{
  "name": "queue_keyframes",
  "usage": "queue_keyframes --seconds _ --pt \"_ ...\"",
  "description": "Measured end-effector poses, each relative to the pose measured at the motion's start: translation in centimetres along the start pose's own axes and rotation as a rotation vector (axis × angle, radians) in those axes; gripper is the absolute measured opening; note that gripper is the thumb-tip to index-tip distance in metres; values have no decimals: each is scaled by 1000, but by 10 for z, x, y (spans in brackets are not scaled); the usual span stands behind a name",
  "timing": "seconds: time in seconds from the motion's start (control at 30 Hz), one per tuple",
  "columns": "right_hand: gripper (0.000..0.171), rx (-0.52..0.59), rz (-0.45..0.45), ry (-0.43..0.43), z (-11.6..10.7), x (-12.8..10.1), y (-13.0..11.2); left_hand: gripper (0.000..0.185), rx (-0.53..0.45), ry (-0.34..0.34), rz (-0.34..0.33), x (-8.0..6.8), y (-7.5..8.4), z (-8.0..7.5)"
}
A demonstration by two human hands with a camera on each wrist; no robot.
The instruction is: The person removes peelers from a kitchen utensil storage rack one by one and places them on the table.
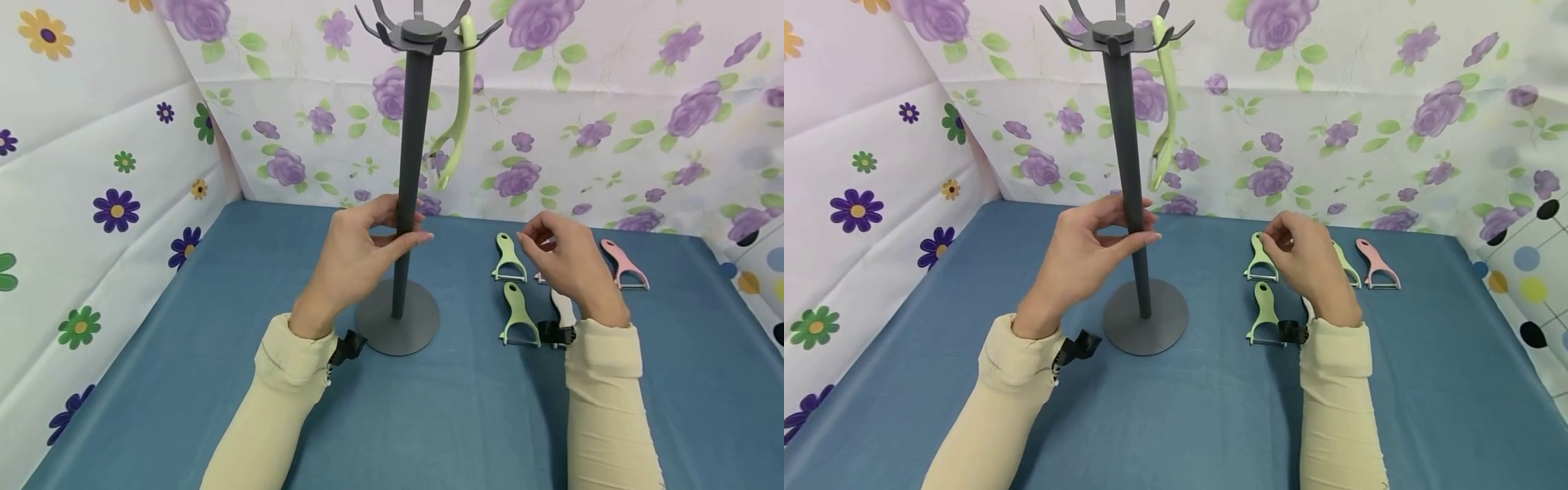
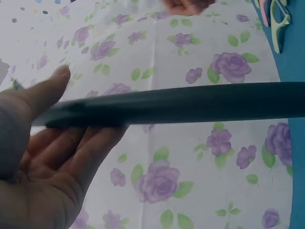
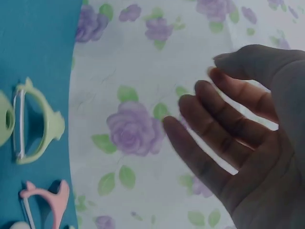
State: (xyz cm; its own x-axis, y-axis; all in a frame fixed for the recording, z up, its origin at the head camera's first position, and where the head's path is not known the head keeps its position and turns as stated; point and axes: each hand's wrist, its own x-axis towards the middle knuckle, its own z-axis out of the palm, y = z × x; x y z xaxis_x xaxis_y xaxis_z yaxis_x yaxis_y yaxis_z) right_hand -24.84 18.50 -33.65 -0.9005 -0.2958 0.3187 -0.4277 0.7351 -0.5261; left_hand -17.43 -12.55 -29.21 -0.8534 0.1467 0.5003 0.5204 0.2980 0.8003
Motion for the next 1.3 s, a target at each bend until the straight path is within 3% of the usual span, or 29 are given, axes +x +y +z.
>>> queue_keyframes --seconds 0.17,0.33,0.9,1.3 --pt "19 40 -47 86 3 1 -11 23 55 72 39 0 -1 7" --pt "19 63 -65 139 7 2 -13 18 65 92 60 -1 -2 10" --pt "22 160 -233 397 1 0 -40 22 58 32 95 -2 2 12" --pt "33 269 -318 432 -6 -6 -71 23 59 6 113 -3 6 16"
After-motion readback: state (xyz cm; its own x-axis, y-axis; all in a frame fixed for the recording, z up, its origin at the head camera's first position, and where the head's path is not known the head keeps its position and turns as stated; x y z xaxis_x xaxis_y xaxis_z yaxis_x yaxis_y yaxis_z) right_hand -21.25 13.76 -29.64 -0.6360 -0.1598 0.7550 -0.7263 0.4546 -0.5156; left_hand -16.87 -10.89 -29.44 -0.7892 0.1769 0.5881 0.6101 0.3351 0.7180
